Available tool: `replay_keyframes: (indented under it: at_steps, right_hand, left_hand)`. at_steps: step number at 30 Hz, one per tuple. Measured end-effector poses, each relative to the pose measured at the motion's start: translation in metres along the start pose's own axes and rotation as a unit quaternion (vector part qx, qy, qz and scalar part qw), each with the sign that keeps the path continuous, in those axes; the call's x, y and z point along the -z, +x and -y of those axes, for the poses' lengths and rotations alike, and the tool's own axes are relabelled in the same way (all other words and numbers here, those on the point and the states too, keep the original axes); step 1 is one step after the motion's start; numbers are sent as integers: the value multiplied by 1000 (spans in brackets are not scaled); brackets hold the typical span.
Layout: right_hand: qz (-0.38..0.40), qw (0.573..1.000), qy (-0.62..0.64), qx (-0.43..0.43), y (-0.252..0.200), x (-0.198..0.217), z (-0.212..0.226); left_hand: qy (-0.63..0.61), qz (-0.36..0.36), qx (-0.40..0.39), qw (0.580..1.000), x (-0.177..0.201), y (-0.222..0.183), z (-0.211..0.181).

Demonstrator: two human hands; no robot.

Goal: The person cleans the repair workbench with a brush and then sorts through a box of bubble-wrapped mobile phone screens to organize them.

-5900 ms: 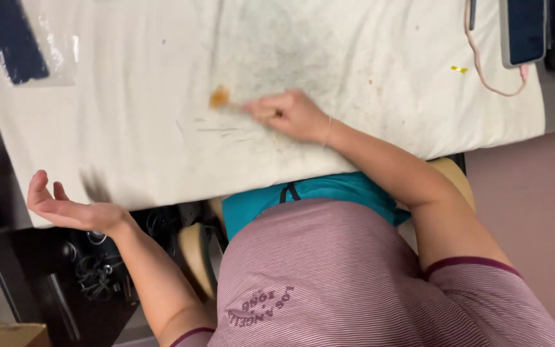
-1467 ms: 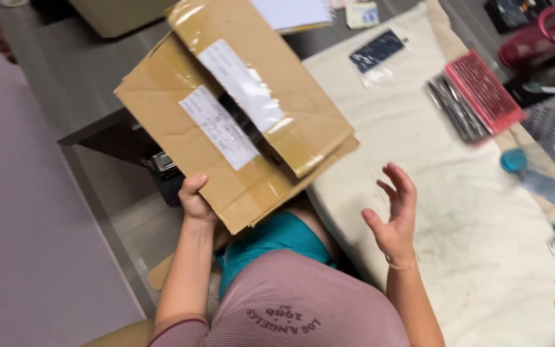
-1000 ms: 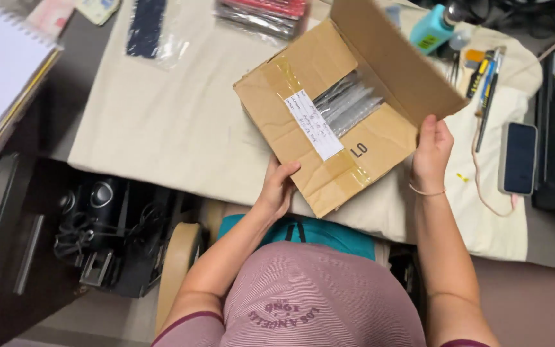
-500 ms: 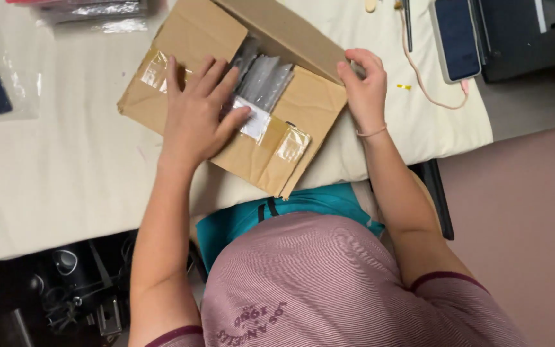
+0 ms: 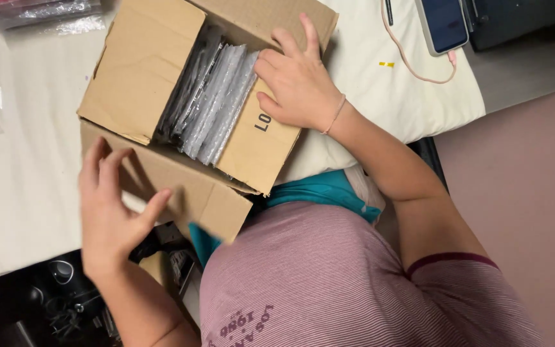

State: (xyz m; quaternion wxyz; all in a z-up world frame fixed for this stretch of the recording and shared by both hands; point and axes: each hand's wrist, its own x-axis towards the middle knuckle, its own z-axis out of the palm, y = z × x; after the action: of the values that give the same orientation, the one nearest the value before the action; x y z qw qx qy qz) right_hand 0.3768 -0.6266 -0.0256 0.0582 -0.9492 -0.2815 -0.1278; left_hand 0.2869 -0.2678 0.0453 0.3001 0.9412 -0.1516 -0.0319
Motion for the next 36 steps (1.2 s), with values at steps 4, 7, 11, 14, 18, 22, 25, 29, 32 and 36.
replay_keyframes:
  at_steps: [4,7,11,14,18,22,25,29,32,36]
  right_hand:
    - [29,998,51,-2,-1,2,-2]
    - [19,996,85,-8,1,5,-2]
    - [-113,985,128,-10,0,17,2]
    - [-256,952,165,-19,-25,39,-11]
    - [-342,922,173,-58,-91,47,-30]
    - [-228,948,220,-31,-128,47,-36]
    - [-97,973,193,-75,-135,30,-27]
    - [-62,935,206,-283,-144,-8,9]
    - [-53,848,350,-395,-121,-4,27]
    - [124,804,380,-439,-100,-7,41]
  left_hand:
    - [-71,-32,25,997,-43,13,7]
    - [39,-126,-17,991,-43,23,18]
    - [-21,-125,-15,992,-17,45,27]
    - [-21,-155,47,987,-27,70,63]
    - [120,-211,72,967,-61,75,121]
    - [-24,-189,77,979,-40,88,82]
    - [-71,-225,78,969,-48,87,91]
    - [15,-261,7,965,-44,94,89]
    - [166,-277,-15,946,-41,107,105]
    - [248,-270,-67,928,-41,92,98]
